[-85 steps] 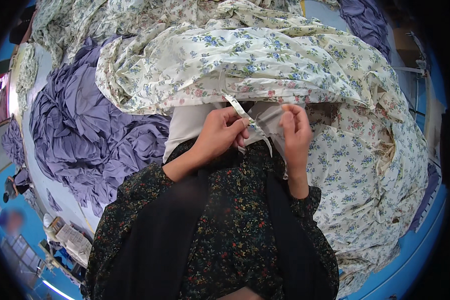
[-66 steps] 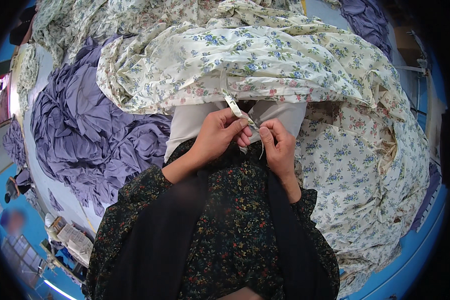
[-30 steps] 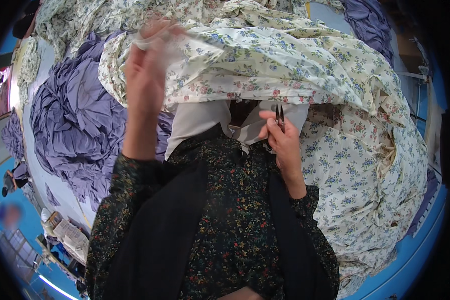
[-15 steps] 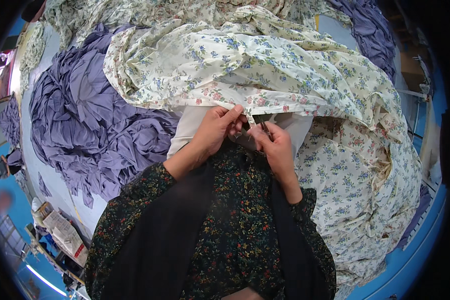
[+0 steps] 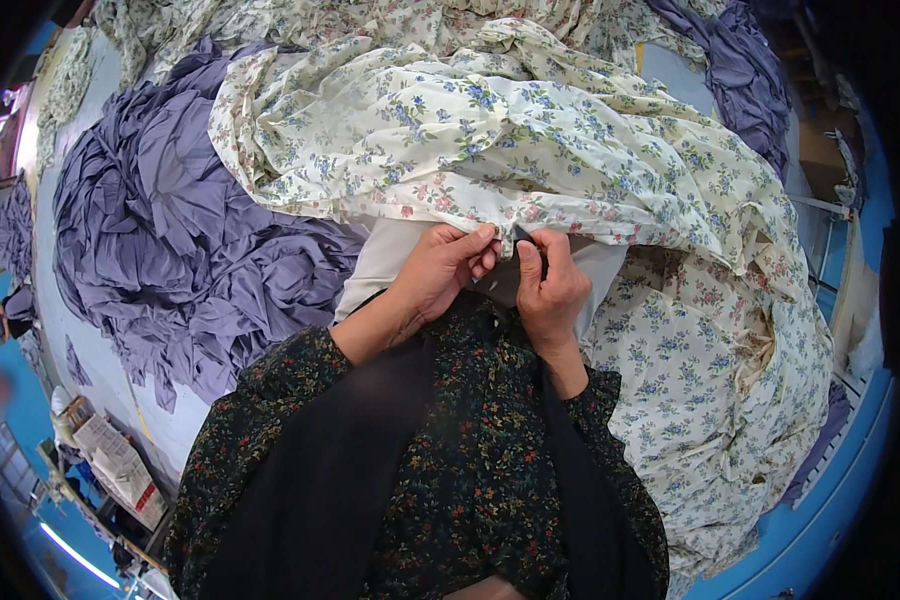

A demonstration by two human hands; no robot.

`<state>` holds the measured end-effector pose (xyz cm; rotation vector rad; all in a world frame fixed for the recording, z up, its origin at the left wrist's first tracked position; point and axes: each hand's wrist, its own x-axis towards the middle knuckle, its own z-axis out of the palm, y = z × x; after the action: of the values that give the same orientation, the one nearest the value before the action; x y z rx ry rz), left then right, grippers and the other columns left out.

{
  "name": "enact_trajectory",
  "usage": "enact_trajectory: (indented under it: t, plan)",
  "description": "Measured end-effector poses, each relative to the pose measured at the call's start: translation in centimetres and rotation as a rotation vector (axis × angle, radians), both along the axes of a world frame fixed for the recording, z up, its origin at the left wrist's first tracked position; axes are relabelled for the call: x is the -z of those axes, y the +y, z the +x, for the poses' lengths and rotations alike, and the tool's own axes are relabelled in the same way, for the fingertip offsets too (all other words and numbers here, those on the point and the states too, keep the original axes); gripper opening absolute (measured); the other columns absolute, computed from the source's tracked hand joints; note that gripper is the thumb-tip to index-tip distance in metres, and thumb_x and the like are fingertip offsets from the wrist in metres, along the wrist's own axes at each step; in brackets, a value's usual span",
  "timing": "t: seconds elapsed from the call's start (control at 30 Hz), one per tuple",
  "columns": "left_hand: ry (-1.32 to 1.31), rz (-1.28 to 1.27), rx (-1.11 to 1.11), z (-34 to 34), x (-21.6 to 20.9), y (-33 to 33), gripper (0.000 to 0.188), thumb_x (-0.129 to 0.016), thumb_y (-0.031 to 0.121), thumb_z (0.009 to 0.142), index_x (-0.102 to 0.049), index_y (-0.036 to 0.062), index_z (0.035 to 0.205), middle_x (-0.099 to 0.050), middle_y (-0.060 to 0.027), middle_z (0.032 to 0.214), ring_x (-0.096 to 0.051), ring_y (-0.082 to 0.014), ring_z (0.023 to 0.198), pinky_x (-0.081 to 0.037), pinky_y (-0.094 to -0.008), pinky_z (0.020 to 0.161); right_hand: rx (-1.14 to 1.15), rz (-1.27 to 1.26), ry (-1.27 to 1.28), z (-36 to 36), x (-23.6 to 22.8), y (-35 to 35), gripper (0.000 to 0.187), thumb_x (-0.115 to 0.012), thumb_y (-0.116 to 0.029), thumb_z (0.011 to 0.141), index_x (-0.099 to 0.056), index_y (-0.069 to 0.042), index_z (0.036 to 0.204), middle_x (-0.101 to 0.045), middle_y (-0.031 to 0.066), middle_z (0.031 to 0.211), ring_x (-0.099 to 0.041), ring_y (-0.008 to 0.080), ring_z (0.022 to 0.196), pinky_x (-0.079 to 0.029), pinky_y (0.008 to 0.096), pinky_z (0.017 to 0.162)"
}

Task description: The recorder is sorting and inspecting large pieces of floral and purple fabric, using snips to trim threads and straps while sitting on the workshop floor.

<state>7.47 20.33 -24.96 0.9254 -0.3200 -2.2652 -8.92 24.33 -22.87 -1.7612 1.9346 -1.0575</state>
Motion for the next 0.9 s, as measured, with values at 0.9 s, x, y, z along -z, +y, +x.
enact_trajectory:
  t: [0.9]
  plan:
    - [0.088, 0.019, 0.048, 0.1, -0.6, 0.2, 0.021, -0.063, 0.024, 0.097, -0.066, 0.0031, 0.094, -0.064, -0.0025, 0.075, -0.054, -0.0082, 0.062, -0.041, -0.0205, 0.058, -0.093, 0.486, -0.920, -0.9, -0.3, 2.7, 0.015, -0.068, -0.014, 0.093, -0.062, 0.000, 0.097, -0.058, -0.0034, 0.083, -0.049, 0.0019, 0.073, -0.039, 0.0168, 0.067]
